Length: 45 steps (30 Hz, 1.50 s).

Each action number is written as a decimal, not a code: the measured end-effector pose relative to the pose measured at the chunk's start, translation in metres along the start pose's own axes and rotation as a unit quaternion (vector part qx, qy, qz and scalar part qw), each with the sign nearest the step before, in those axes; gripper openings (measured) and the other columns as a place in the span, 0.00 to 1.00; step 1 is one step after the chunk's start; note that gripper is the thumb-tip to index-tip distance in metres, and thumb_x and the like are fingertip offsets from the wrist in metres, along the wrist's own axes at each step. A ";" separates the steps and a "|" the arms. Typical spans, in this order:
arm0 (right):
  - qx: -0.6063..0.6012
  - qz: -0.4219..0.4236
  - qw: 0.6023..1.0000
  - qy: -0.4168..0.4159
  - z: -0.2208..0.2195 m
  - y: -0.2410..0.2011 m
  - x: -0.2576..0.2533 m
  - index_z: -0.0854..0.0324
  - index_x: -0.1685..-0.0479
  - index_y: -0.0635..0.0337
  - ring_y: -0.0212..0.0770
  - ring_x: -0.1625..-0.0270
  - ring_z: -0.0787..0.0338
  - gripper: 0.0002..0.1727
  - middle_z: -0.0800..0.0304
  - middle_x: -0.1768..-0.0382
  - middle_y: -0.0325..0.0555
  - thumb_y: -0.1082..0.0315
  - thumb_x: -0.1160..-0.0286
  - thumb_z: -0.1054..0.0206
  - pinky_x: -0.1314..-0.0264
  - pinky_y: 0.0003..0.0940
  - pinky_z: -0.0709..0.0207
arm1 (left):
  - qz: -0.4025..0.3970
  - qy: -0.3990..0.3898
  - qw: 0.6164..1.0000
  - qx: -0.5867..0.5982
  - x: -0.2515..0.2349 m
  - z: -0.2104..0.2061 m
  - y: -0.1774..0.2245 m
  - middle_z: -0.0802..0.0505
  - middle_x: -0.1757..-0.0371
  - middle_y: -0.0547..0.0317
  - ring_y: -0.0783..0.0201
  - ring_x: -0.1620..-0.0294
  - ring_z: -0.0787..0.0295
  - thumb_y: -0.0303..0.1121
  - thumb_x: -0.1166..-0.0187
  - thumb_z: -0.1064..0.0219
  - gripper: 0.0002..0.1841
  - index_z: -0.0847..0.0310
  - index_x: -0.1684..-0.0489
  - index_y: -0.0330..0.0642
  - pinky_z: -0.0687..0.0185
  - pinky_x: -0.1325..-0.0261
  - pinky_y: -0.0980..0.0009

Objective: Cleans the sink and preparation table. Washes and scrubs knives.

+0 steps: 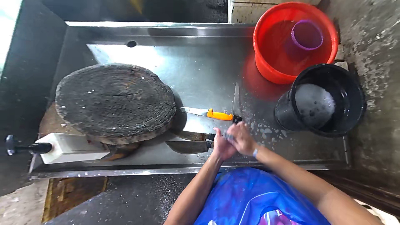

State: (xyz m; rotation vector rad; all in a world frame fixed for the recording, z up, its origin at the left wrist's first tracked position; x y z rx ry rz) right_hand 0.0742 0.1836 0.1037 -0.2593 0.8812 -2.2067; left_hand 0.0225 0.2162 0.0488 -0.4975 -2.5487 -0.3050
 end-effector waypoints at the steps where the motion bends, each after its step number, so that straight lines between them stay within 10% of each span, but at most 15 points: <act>1: 0.001 0.007 1.000 -0.018 0.000 0.002 0.002 0.12 0.38 0.55 0.61 0.27 0.23 0.20 0.13 0.35 0.53 0.53 0.14 0.42 0.25 0.65 0.34 | 0.002 0.010 1.000 -0.008 -0.001 0.002 0.002 0.08 0.44 0.48 0.53 0.43 0.10 0.85 0.35 0.86 0.60 0.21 0.33 0.50 0.14 0.41 0.49; 5: 0.064 -0.117 0.986 0.098 0.055 0.079 -0.005 0.14 0.37 0.63 0.67 0.31 0.20 0.16 0.14 0.36 0.62 0.64 0.15 0.37 0.28 0.68 0.30 | 0.007 0.119 0.983 -0.141 -0.004 0.027 -0.004 0.14 0.67 0.53 0.61 0.73 0.17 0.56 0.06 0.63 0.28 0.23 0.45 0.42 0.17 0.68 0.67; 11: 0.040 0.042 0.990 0.129 0.041 0.011 0.005 0.08 0.48 0.58 0.56 0.33 0.15 0.15 0.07 0.42 0.51 0.76 0.27 0.37 0.24 0.52 0.26 | -0.062 0.134 0.955 -0.258 -0.005 0.012 -0.001 0.12 0.65 0.54 0.62 0.70 0.15 0.42 0.04 0.60 0.19 0.25 0.45 0.43 0.17 0.68 0.67; 45: 0.034 -0.024 0.993 0.109 0.040 0.019 0.006 0.06 0.48 0.57 0.54 0.41 0.12 0.16 0.08 0.49 0.52 0.79 0.31 0.33 0.34 0.50 0.18 | 0.012 0.150 0.975 -0.164 -0.005 0.030 -0.020 0.23 0.81 0.61 0.67 0.87 0.30 0.53 0.04 0.67 0.28 0.28 0.65 0.43 0.31 0.84 0.74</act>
Point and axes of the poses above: each hand's wrist, its own x-axis away from the middle knuckle, its own z-axis out of the back of the hand, y = z × x, the point moved 10 cm from there along -x, towards the middle knuckle
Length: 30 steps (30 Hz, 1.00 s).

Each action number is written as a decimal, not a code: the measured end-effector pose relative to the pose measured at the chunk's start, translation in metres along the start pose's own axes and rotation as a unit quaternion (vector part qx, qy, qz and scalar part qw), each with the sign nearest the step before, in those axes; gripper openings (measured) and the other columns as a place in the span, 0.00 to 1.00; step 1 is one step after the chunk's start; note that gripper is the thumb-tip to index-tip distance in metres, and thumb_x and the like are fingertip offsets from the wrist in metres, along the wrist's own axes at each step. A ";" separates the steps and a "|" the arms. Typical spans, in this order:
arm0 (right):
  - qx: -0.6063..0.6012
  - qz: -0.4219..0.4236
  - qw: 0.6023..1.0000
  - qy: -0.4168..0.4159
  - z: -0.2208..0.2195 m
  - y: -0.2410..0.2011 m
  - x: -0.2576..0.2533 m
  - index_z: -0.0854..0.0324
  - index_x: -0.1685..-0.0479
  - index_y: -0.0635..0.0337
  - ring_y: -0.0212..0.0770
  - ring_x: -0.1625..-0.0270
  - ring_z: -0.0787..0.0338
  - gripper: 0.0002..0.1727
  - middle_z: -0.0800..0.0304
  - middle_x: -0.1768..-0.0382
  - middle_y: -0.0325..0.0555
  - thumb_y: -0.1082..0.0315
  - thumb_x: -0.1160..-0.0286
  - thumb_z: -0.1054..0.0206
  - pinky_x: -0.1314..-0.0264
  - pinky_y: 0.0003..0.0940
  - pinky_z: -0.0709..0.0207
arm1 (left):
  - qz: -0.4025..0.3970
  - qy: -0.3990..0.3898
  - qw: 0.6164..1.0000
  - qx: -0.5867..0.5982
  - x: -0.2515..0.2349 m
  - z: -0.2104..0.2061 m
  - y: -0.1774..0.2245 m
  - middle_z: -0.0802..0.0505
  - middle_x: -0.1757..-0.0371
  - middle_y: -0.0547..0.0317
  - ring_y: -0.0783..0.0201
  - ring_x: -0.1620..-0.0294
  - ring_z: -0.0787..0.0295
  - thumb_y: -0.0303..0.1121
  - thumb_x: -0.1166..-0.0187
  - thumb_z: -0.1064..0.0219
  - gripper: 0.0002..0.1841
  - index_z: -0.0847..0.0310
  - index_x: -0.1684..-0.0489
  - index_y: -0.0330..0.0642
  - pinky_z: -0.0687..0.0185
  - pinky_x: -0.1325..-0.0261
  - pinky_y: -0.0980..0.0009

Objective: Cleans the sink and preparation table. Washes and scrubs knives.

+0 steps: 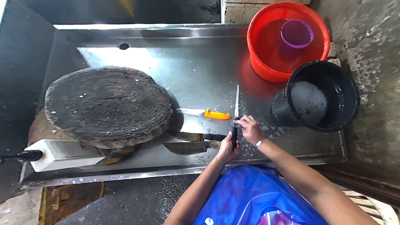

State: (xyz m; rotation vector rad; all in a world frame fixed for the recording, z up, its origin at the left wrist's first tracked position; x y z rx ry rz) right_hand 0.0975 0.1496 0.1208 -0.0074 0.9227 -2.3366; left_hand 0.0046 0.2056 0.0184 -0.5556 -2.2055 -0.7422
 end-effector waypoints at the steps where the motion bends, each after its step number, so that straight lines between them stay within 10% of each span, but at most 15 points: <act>1: -0.027 -0.003 1.000 -0.008 -0.001 -0.009 0.005 0.06 0.49 0.57 0.52 0.41 0.12 0.15 0.08 0.49 0.50 0.79 0.30 0.33 0.33 0.49 0.18 | -0.001 0.001 1.000 0.017 0.000 0.000 0.002 0.22 0.82 0.60 0.67 0.86 0.29 0.52 0.05 0.67 0.29 0.28 0.67 0.43 0.30 0.83 0.73; 8: -0.081 -0.035 0.995 -0.051 -0.001 -0.008 0.006 0.08 0.49 0.63 0.51 0.40 0.10 0.11 0.08 0.47 0.54 0.76 0.26 0.30 0.30 0.49 0.18 | 0.053 -0.082 0.989 0.109 0.002 -0.005 0.006 0.22 0.79 0.62 0.68 0.85 0.27 0.56 0.07 0.66 0.28 0.25 0.62 0.47 0.29 0.82 0.76; 24: -0.069 -0.024 0.972 -0.222 -0.017 -0.026 0.015 0.05 0.50 0.57 0.51 0.43 0.14 0.14 0.09 0.49 0.49 0.79 0.27 0.34 0.33 0.49 0.21 | 0.070 -0.007 0.997 0.006 -0.002 0.011 -0.007 0.15 0.73 0.56 0.63 0.77 0.19 0.54 0.07 0.58 0.26 0.20 0.60 0.44 0.22 0.74 0.70; 30: -0.102 0.019 0.989 -0.104 -0.002 -0.011 0.034 0.05 0.51 0.57 0.48 0.40 0.13 0.16 0.08 0.47 0.48 0.80 0.29 0.36 0.31 0.45 0.19 | 0.063 -0.049 0.996 0.036 -0.004 -0.001 -0.002 0.17 0.77 0.58 0.66 0.82 0.24 0.56 0.07 0.61 0.28 0.21 0.60 0.45 0.26 0.79 0.72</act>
Point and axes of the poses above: each hand's wrist, its own x-axis away from the middle knuckle, its own z-axis out of the back of the hand, y = z × x, the point moved 10 cm from there along -x, towards the middle knuckle
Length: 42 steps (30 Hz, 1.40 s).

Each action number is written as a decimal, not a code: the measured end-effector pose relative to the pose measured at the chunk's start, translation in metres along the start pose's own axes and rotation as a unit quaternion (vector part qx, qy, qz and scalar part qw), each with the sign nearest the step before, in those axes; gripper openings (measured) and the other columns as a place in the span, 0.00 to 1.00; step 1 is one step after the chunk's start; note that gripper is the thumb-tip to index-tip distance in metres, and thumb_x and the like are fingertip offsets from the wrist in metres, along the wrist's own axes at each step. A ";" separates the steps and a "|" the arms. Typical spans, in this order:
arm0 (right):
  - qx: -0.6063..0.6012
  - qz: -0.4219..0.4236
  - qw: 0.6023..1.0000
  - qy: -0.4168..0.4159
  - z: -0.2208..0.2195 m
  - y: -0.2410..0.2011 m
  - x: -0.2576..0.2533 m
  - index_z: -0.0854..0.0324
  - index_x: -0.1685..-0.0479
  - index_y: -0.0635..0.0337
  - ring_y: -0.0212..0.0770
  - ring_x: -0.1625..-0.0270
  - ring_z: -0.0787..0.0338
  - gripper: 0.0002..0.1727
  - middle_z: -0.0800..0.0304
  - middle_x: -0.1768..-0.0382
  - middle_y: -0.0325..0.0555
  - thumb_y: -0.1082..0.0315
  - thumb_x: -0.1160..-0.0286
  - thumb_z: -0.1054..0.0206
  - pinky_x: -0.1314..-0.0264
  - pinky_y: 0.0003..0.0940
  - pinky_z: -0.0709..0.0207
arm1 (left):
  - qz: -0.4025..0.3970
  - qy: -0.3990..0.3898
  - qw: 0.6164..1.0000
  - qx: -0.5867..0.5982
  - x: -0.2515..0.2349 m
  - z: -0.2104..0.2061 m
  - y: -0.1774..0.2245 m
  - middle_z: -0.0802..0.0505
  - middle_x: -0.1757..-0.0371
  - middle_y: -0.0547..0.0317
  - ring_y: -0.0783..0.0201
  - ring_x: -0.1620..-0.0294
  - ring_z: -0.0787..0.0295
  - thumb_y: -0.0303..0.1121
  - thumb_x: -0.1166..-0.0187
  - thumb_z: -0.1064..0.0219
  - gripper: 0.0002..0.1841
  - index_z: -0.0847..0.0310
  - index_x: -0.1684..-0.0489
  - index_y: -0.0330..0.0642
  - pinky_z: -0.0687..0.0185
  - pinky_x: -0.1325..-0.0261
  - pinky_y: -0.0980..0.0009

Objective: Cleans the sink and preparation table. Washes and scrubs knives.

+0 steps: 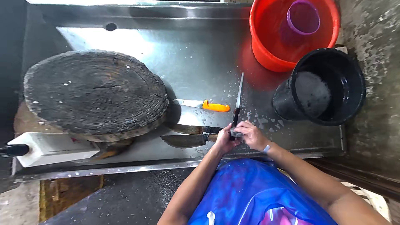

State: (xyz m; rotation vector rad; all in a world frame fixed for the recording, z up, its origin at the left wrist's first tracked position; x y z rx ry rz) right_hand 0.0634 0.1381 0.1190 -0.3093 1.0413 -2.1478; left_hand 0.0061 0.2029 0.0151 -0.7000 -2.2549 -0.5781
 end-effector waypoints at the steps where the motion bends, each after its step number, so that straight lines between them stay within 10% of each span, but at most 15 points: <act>1: 0.019 -0.022 1.000 0.002 0.006 0.016 0.005 0.05 0.51 0.58 0.50 0.40 0.13 0.16 0.08 0.47 0.49 0.81 0.29 0.36 0.31 0.47 0.20 | -0.008 -0.029 1.000 0.005 0.000 -0.002 0.004 0.20 0.78 0.61 0.69 0.85 0.27 0.57 0.07 0.65 0.29 0.23 0.56 0.45 0.30 0.82 0.76; 6: 0.036 -0.065 0.987 0.143 0.038 0.012 -0.001 0.08 0.48 0.64 0.54 0.38 0.13 0.11 0.10 0.45 0.56 0.76 0.26 0.30 0.29 0.50 0.20 | -0.044 -0.097 0.994 -0.008 0.002 -0.014 0.007 0.22 0.78 0.65 0.73 0.88 0.31 0.71 0.15 0.70 0.36 0.26 0.50 0.51 0.33 0.87 0.81; 8: -0.009 -0.015 0.994 0.110 0.012 -0.005 -0.013 0.07 0.48 0.59 0.51 0.35 0.14 0.12 0.10 0.43 0.51 0.76 0.26 0.33 0.27 0.47 0.21 | -0.047 -0.084 0.995 0.000 0.005 -0.013 0.009 0.19 0.79 0.60 0.69 0.86 0.27 0.65 0.10 0.67 0.35 0.22 0.62 0.47 0.28 0.82 0.77; 12: 0.025 -0.012 0.996 0.083 -0.003 0.022 -0.038 0.06 0.50 0.57 0.56 0.37 0.15 0.14 0.10 0.43 0.52 0.80 0.28 0.32 0.28 0.53 0.22 | -0.017 0.014 1.000 0.022 0.004 0.011 0.000 0.14 0.66 0.50 0.60 0.73 0.15 0.56 0.06 0.63 0.29 0.23 0.41 0.41 0.15 0.69 0.69; 15: 0.002 0.036 0.999 0.014 -0.021 -0.013 -0.038 0.05 0.53 0.55 0.52 0.36 0.15 0.15 0.09 0.47 0.49 0.79 0.30 0.34 0.27 0.49 0.23 | -0.043 0.022 0.998 0.034 0.011 0.015 0.013 0.11 0.64 0.49 0.55 0.64 0.11 0.50 0.07 0.59 0.23 0.23 0.49 0.43 0.13 0.59 0.58; 28: 0.049 -0.025 0.996 0.066 -0.003 0.022 -0.042 0.06 0.50 0.57 0.54 0.41 0.15 0.14 0.10 0.51 0.52 0.78 0.28 0.33 0.31 0.51 0.21 | 0.034 -0.038 0.997 0.065 0.011 0.014 -0.015 0.16 0.72 0.52 0.60 0.78 0.17 0.57 0.07 0.65 0.31 0.24 0.55 0.40 0.20 0.77 0.71; 42: 0.015 -0.001 0.999 0.031 -0.017 0.000 -0.026 0.06 0.54 0.57 0.52 0.37 0.13 0.11 0.08 0.48 0.50 0.75 0.26 0.34 0.25 0.51 0.23 | 0.022 -0.003 0.994 0.106 0.010 0.011 -0.006 0.13 0.69 0.53 0.59 0.72 0.15 0.62 0.12 0.65 0.33 0.21 0.57 0.44 0.15 0.67 0.63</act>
Point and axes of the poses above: each hand's wrist, its own x-axis away from the middle knuckle, its own z-axis out of the back of the hand, y = z × x, the point moved 10 cm from there along -x, towards the middle knuckle
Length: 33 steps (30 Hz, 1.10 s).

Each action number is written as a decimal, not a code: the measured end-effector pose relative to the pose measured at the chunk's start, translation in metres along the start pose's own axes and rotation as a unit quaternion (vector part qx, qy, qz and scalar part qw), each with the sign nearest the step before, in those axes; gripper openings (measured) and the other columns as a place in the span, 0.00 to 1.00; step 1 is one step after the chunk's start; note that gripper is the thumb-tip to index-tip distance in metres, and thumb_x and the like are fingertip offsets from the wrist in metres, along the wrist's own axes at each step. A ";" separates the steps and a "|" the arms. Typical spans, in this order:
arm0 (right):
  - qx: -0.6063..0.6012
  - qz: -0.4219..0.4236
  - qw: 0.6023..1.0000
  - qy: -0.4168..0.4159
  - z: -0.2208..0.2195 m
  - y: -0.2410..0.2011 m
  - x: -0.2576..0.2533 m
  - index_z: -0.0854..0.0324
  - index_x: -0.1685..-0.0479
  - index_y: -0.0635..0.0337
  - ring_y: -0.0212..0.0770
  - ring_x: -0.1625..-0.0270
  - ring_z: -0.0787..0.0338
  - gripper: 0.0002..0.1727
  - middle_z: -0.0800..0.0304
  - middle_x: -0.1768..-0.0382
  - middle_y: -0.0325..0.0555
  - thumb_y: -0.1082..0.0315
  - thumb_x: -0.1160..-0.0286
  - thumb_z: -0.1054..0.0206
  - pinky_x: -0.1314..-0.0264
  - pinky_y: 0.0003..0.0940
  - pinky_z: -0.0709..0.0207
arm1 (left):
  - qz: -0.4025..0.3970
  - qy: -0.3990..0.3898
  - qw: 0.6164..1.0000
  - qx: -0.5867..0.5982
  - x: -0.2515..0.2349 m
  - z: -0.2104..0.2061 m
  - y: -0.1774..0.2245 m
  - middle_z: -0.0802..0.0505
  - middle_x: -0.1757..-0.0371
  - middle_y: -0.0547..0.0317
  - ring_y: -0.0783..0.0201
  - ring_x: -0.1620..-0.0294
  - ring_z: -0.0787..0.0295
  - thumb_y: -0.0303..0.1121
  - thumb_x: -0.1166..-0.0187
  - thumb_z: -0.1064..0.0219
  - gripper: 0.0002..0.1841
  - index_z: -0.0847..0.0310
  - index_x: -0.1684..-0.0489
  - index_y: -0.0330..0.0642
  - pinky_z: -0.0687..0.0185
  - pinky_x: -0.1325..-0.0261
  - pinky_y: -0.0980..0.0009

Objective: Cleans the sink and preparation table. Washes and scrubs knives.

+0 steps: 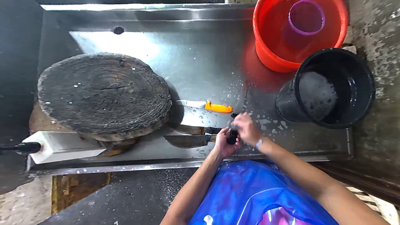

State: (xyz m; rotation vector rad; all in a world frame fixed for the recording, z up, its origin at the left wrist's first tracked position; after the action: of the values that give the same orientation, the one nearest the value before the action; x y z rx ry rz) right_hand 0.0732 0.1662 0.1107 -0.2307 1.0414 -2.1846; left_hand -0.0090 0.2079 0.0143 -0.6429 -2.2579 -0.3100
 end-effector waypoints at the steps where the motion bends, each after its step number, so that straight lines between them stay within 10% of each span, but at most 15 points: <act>1: -0.027 0.023 0.999 -0.015 -0.009 -0.016 0.010 0.06 0.54 0.57 0.49 0.37 0.13 0.12 0.07 0.49 0.49 0.75 0.26 0.35 0.25 0.48 0.23 | -0.015 -0.010 1.000 0.016 0.004 -0.004 0.006 0.10 0.64 0.52 0.57 0.64 0.11 0.64 0.13 0.65 0.34 0.19 0.55 0.46 0.13 0.58 0.57; 9: -0.007 0.022 0.999 0.022 0.008 -0.008 -0.003 0.06 0.51 0.58 0.51 0.34 0.14 0.14 0.08 0.45 0.51 0.78 0.32 0.33 0.24 0.48 0.23 | -0.054 -0.087 0.995 0.009 0.001 -0.022 0.021 0.09 0.58 0.50 0.57 0.59 0.10 0.50 0.08 0.63 0.26 0.20 0.48 0.44 0.12 0.54 0.60; 33: -0.057 0.096 0.994 0.016 0.016 0.007 -0.011 0.05 0.55 0.57 0.50 0.36 0.12 0.13 0.06 0.47 0.50 0.79 0.29 0.34 0.26 0.48 0.22 | -0.003 -0.096 0.995 0.022 0.001 -0.021 0.007 0.12 0.59 0.48 0.58 0.67 0.13 0.54 0.07 0.63 0.28 0.21 0.43 0.42 0.15 0.64 0.66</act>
State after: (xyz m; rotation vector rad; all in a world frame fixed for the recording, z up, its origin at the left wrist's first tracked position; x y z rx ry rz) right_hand 0.0918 0.1612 0.1176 -0.1413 1.1585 -1.9656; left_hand 0.0071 0.2055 0.0300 -0.6681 -2.4433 -0.2091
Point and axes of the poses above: each hand's wrist, its own x-axis away from the middle knuckle, its own z-axis out of the back of the hand, y = z × x, the point moved 10 cm from there along -x, towards the middle knuckle
